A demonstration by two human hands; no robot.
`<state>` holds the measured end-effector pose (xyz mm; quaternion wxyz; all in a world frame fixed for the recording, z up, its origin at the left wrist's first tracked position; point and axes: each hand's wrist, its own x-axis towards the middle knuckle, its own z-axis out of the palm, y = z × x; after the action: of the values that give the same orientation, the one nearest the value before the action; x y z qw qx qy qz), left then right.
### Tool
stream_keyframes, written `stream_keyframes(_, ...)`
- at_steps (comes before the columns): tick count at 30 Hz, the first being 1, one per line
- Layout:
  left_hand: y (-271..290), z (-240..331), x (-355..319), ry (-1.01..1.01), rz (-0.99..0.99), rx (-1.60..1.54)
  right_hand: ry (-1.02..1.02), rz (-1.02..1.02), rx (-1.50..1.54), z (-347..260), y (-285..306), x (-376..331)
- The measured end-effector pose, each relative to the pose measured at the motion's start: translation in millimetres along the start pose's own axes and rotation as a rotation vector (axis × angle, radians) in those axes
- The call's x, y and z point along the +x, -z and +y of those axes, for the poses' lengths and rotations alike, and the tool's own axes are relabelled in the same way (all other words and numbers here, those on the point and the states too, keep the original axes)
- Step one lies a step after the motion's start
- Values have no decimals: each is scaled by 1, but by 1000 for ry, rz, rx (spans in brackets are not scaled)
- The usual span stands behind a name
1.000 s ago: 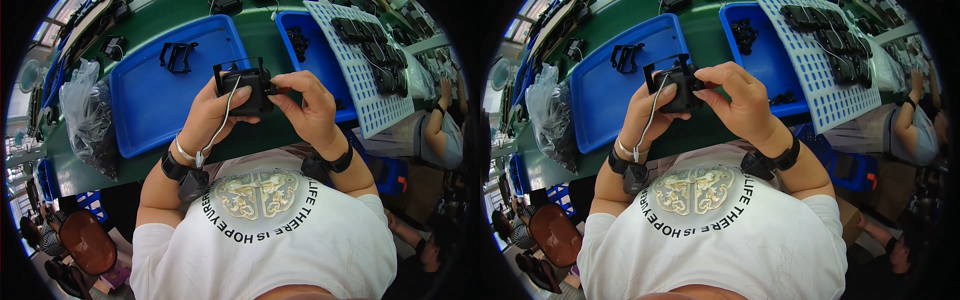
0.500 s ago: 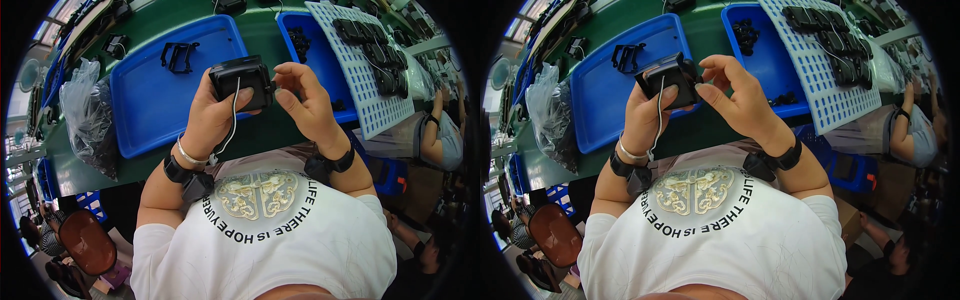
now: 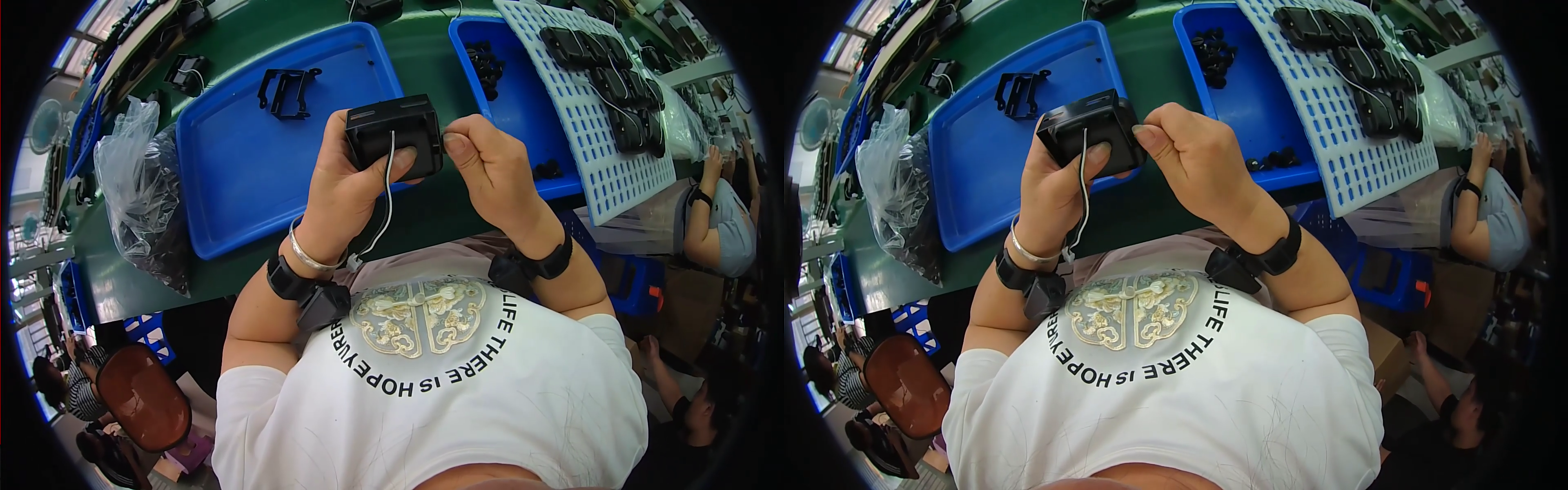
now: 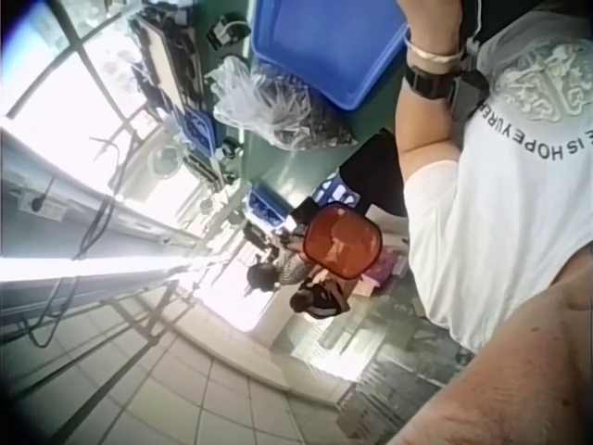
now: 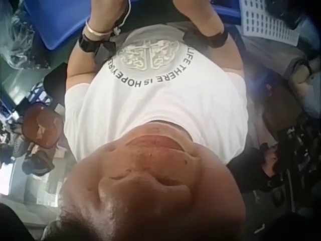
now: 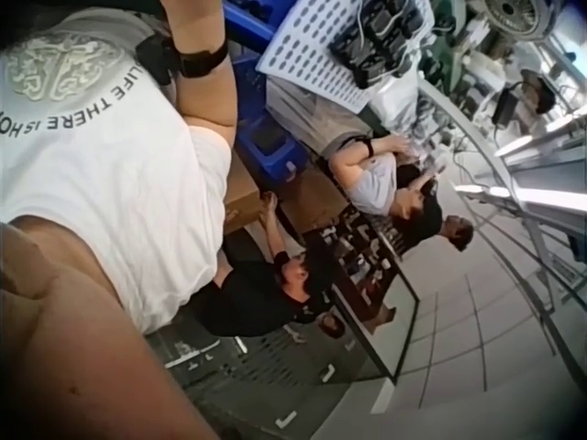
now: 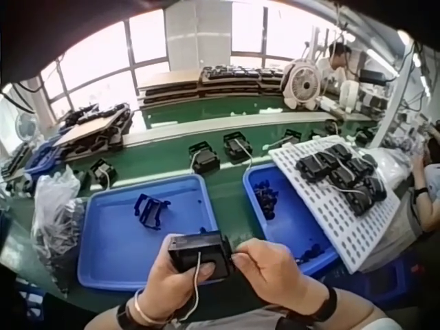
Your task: Assembling small electronic or plastic components at a manual workstation and sorting them into boxes.
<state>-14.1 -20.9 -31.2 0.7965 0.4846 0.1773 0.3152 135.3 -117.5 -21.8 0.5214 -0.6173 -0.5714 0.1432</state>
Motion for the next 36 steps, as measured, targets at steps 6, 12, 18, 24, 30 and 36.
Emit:
stream_keyframes(6, -2, 1, 4, 11, 2, -42, 44, 83, 78, -1, -5, 1)
stream_keyframes(12, 0, -3, 0, -40, 9, 50, -87, -153, -121, 5, 6, 3)
stream_keyframes(18, -1, -2, 3, -32, 4, 24, 32, -49, -90, 9, -2, -1)
stream_keyframes(24, 3, -5, 1, -74, 18, 78, -215, -191, -101, 4, 2, 7)
stream_keyframes(30, -4, -2, 3, 0, -6, -4, 81, -18, -128, 12, -2, -3)
stream_keyframes(36, 5, -10, 0, -133, 30, 155, -266, -220, -70, 4, 3, 6)
